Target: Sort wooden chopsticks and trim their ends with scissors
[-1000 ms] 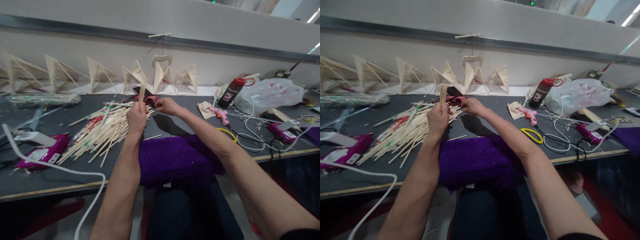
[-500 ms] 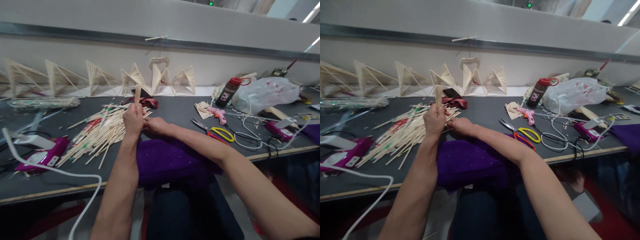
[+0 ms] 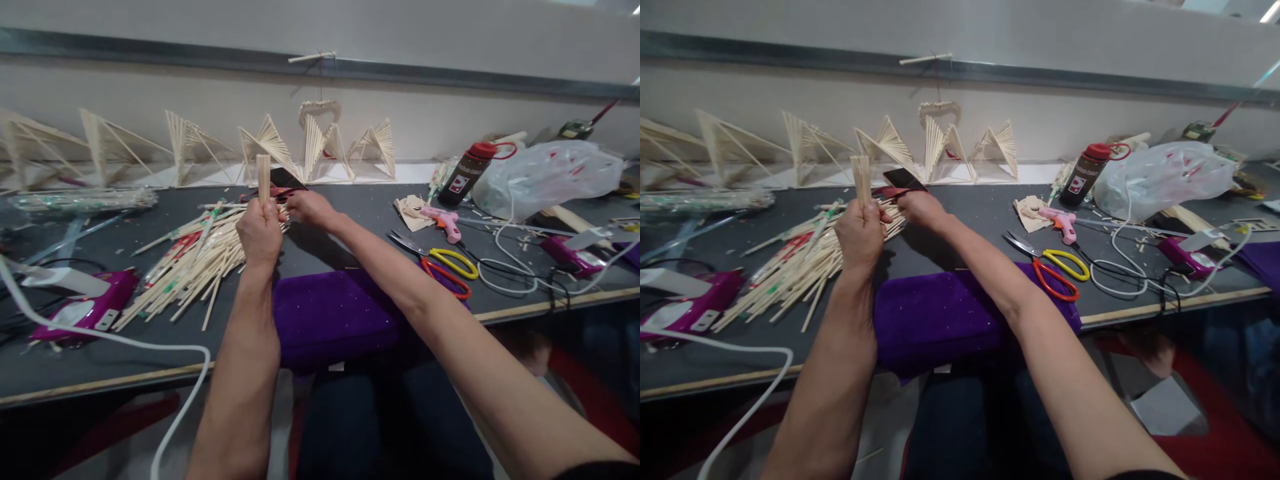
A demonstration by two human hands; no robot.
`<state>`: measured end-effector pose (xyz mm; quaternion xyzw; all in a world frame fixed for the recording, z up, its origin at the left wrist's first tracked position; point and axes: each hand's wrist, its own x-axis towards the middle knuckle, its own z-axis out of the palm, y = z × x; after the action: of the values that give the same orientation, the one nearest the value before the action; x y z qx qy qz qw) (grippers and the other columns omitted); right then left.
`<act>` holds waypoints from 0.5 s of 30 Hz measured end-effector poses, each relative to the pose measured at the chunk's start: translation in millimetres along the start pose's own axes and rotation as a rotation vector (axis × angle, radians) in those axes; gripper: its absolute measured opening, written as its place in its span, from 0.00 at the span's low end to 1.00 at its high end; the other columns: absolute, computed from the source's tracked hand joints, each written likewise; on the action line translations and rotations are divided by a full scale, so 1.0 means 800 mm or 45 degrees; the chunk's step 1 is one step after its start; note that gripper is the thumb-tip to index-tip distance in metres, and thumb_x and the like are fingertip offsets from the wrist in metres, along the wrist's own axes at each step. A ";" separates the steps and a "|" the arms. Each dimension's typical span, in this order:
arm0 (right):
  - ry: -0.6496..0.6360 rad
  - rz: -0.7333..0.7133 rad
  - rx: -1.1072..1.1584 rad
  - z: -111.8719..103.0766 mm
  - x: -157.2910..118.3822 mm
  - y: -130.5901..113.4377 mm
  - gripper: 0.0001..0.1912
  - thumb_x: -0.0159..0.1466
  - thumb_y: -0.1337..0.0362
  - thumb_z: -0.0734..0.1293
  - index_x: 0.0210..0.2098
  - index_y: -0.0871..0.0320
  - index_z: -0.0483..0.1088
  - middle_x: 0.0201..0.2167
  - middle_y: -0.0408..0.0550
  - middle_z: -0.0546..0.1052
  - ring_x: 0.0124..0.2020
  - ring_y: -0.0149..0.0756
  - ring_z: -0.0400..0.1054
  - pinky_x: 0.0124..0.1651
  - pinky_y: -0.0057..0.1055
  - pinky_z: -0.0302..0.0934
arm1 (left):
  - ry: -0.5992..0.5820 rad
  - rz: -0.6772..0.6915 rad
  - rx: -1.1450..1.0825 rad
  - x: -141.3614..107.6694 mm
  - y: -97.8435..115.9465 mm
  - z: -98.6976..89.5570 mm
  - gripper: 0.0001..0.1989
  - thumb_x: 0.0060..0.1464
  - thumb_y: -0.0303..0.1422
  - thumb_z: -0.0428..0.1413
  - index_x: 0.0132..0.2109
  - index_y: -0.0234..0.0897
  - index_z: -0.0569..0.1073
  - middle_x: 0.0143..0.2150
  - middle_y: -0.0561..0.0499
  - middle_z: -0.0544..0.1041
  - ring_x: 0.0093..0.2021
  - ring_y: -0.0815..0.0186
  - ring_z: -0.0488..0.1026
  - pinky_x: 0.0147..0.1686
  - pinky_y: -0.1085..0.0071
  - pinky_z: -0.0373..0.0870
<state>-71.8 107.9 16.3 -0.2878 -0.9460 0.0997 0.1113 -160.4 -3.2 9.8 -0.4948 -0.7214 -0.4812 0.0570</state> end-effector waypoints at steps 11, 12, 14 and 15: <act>-0.046 0.118 -0.226 0.019 -0.051 0.035 0.16 0.60 0.63 0.57 0.41 0.54 0.73 0.43 0.51 0.76 0.43 0.41 0.68 0.39 0.29 0.58 | 0.011 0.013 -0.018 -0.001 -0.001 0.003 0.15 0.60 0.39 0.41 0.35 0.36 0.68 0.25 0.52 0.74 0.25 0.69 0.70 0.27 0.73 0.62; -0.057 0.101 -0.232 0.020 -0.052 0.032 0.16 0.60 0.63 0.57 0.41 0.54 0.74 0.42 0.51 0.76 0.43 0.41 0.68 0.39 0.30 0.58 | 0.003 0.006 -0.009 -0.001 -0.001 0.003 0.16 0.60 0.39 0.41 0.35 0.36 0.68 0.25 0.52 0.74 0.25 0.69 0.70 0.27 0.73 0.62; -0.079 0.067 -0.238 0.019 -0.054 0.028 0.15 0.60 0.63 0.58 0.40 0.54 0.73 0.42 0.51 0.76 0.43 0.41 0.68 0.40 0.30 0.59 | -0.003 -0.023 -0.007 0.000 -0.003 0.002 0.16 0.60 0.40 0.40 0.35 0.36 0.68 0.25 0.51 0.74 0.25 0.70 0.70 0.27 0.73 0.62; -0.087 0.049 -0.239 0.019 -0.053 0.026 0.15 0.60 0.63 0.58 0.40 0.54 0.73 0.42 0.51 0.76 0.43 0.42 0.68 0.40 0.31 0.59 | 0.005 -0.040 -0.019 0.001 -0.004 0.001 0.16 0.60 0.40 0.40 0.35 0.36 0.68 0.26 0.51 0.74 0.24 0.70 0.70 0.27 0.74 0.62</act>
<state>-30.3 99.1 -10.3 -0.3115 -0.9487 0.0224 0.0497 -162.6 -2.1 7.7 -0.4829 -0.7253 -0.4884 0.0473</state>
